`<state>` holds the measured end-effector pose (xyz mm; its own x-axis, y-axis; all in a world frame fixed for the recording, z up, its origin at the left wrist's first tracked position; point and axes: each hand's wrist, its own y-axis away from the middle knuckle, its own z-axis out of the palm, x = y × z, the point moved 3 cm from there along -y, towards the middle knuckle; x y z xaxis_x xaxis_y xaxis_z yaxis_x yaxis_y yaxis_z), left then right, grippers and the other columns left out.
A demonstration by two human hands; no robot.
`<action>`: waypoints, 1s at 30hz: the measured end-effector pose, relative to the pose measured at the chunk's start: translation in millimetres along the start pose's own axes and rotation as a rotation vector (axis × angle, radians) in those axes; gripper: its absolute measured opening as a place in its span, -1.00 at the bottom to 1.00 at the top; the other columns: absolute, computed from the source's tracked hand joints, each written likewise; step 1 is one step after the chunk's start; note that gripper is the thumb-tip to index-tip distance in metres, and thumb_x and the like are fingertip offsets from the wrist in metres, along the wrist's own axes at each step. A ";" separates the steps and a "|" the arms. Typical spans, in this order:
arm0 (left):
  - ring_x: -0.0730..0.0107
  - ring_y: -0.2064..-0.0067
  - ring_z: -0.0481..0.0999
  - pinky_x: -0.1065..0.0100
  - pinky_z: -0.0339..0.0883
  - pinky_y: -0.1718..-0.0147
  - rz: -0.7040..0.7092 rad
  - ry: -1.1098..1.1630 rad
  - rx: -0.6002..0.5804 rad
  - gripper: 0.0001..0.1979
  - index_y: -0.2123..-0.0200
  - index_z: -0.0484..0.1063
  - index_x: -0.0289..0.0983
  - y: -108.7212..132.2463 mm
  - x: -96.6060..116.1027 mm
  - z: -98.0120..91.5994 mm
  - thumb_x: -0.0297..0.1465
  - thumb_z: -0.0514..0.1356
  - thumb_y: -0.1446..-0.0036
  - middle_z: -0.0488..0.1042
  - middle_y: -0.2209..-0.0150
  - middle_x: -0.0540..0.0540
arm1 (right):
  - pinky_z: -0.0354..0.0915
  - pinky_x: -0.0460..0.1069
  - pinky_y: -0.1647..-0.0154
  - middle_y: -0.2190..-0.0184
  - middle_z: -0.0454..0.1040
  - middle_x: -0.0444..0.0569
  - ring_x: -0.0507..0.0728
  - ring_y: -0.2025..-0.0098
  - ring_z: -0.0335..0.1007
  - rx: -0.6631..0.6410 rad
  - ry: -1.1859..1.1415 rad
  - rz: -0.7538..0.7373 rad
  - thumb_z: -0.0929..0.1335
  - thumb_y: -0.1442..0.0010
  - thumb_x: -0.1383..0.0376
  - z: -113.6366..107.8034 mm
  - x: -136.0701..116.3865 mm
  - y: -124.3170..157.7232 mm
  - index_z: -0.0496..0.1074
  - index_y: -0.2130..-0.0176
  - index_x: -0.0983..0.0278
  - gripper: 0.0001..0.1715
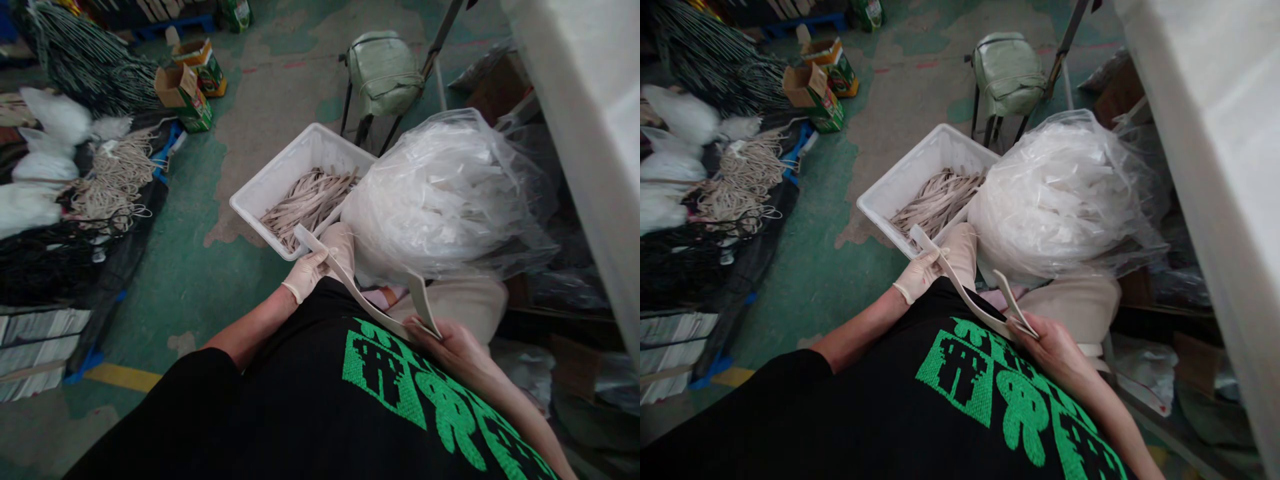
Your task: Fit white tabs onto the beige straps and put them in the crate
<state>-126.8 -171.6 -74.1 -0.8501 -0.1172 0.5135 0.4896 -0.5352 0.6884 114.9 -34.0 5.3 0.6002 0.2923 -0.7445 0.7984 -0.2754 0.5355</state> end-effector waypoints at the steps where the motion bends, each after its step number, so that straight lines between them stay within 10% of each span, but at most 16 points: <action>1: 0.47 0.38 0.56 0.41 0.39 0.25 -0.023 0.008 -0.002 -0.96 0.38 0.57 -0.36 1.0 -2.3 1.0 -0.49 0.35 -0.07 0.64 0.36 -0.12 | 0.22 0.00 0.48 0.57 0.46 -0.06 0.18 0.50 0.38 0.066 0.062 0.012 0.21 -0.28 -0.06 0.1 2.9 -2.5 0.45 0.40 0.18 -0.52; 7: 0.43 0.36 0.57 0.39 0.44 0.24 -0.075 -0.001 -0.115 -0.76 0.32 0.58 -0.32 15.8 -22.8 19.1 -0.39 0.47 0.09 0.63 0.34 -0.09 | 0.16 -0.01 0.47 0.55 0.51 -0.03 0.17 0.51 0.39 0.363 0.212 0.034 0.17 -0.26 0.01 4.6 -2.0 -39.3 0.38 0.44 0.19 -0.58; 13: 0.10 0.10 0.60 0.16 0.39 -0.03 -0.070 -0.128 -0.363 -0.60 0.35 0.63 -0.37 26.3 -38.0 48.8 -0.23 0.53 0.24 0.65 0.29 -0.19 | 0.16 -0.04 0.50 0.57 0.50 -0.05 0.12 0.55 0.38 0.314 0.164 -0.055 0.18 -0.28 0.03 8.9 -32.4 -68.5 0.33 0.45 0.20 -0.59; 17: 0.15 0.04 0.59 0.17 0.31 -0.14 0.056 -0.088 -0.272 -0.62 0.32 0.64 -0.33 16.9 -24.5 45.0 -0.25 0.52 0.22 0.65 0.20 -0.19 | 0.23 -0.04 0.48 0.57 0.49 -0.05 0.11 0.53 0.41 0.136 -0.007 -0.065 0.16 -0.31 -0.08 1.8 -13.5 -59.6 0.35 0.47 0.22 -0.45; 25: 0.04 -0.03 0.55 0.07 0.23 -0.20 0.013 -0.272 -0.425 -0.60 0.23 0.64 -0.34 14.4 -41.8 52.2 -0.19 0.46 0.10 0.64 0.15 -0.22 | 0.20 -0.04 0.48 0.60 0.47 -0.07 0.12 0.54 0.40 0.262 0.114 -0.035 0.16 -0.32 -0.05 4.5 -8.5 -63.7 0.35 0.48 0.20 -0.47; 30: 0.12 -0.05 0.55 0.15 0.21 -0.23 0.133 -0.132 -0.292 -0.68 0.27 0.64 -0.31 9.9 -20.9 51.7 -0.26 0.47 0.10 0.64 0.12 -0.20 | 0.22 -0.05 0.50 0.58 0.48 -0.08 0.10 0.55 0.40 0.181 0.018 -0.069 0.15 -0.33 -0.09 3.6 2.5 -53.6 0.37 0.45 0.21 -0.44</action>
<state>-94.1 -131.2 -51.5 -0.7407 -0.1035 0.6638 0.5025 -0.7412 0.4451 73.4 -21.8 -26.6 0.5466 0.3317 -0.7689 0.8168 -0.4138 0.4021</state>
